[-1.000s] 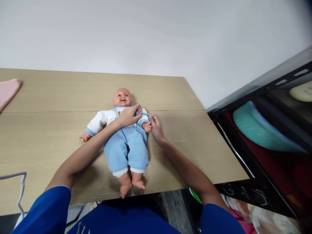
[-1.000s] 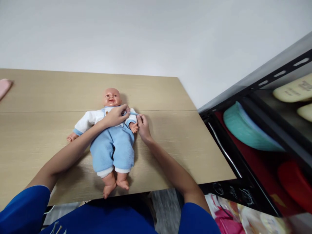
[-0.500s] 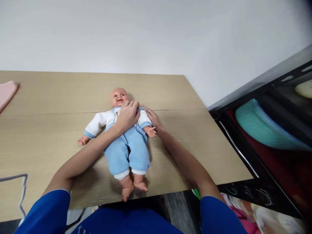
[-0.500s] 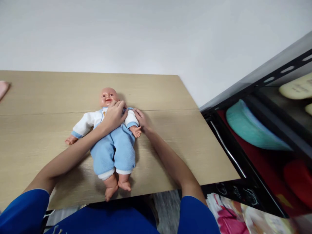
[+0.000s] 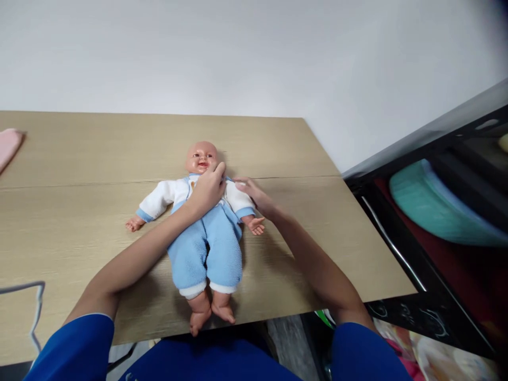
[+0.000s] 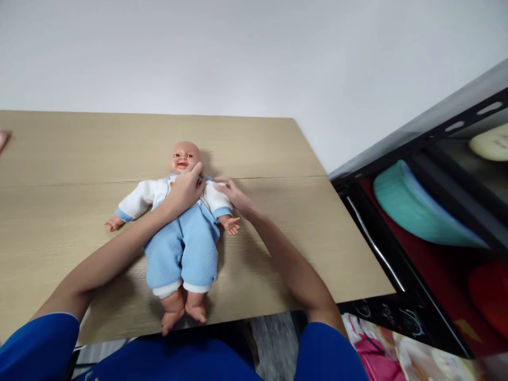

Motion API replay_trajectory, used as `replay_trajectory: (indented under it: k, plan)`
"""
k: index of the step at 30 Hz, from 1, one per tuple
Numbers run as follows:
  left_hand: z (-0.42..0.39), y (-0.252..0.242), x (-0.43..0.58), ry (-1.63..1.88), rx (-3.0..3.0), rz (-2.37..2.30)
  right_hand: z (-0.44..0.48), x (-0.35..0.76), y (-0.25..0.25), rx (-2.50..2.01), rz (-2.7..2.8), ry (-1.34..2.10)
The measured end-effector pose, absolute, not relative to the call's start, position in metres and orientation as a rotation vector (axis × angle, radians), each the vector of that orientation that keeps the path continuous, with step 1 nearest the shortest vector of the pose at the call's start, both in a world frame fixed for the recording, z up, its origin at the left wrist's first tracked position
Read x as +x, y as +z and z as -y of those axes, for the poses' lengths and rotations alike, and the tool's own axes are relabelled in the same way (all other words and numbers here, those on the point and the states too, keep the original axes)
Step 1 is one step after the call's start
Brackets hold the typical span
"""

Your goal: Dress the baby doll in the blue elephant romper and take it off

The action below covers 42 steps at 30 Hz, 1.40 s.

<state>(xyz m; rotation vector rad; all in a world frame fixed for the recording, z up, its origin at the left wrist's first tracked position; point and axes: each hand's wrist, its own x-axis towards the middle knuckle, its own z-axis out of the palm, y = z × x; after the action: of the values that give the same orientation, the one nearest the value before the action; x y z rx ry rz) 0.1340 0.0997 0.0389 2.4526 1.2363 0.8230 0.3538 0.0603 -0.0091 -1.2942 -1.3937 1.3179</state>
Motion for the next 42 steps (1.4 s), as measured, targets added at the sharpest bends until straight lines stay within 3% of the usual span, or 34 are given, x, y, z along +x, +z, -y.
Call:
replay_trajectory:
  k: [4, 8, 15, 21, 33, 42]
  plan:
    - [-0.099, 0.039, 0.135, 0.780, 2.468, -1.244, -0.016, 0.390, 0.022, -1.331, 1.634, 1.341]
    - [-0.101, 0.036, 0.136, 0.832, 2.431, -1.240, -0.005, 0.426, 0.032, -1.392, 1.868, 1.114]
    - [-0.097, 0.038, 0.134, 0.860, 2.413, -1.168, -0.019, 0.447, -0.005, -1.395, 1.658, 0.977]
    - [-0.073, 0.065, 0.125, 1.125, 2.522, -0.997, -0.022, 0.436, -0.026, -1.366, 1.592, 0.874]
    - [0.030, 0.084, 0.092, 1.072, 2.368, -1.008, -0.018, 0.419, -0.021, -1.389, 1.890, 0.178]
    - [0.136, 0.046, 0.028, 1.118, 2.258, -1.449, 0.044, 0.364, 0.013, -1.318, 1.893, 0.166]
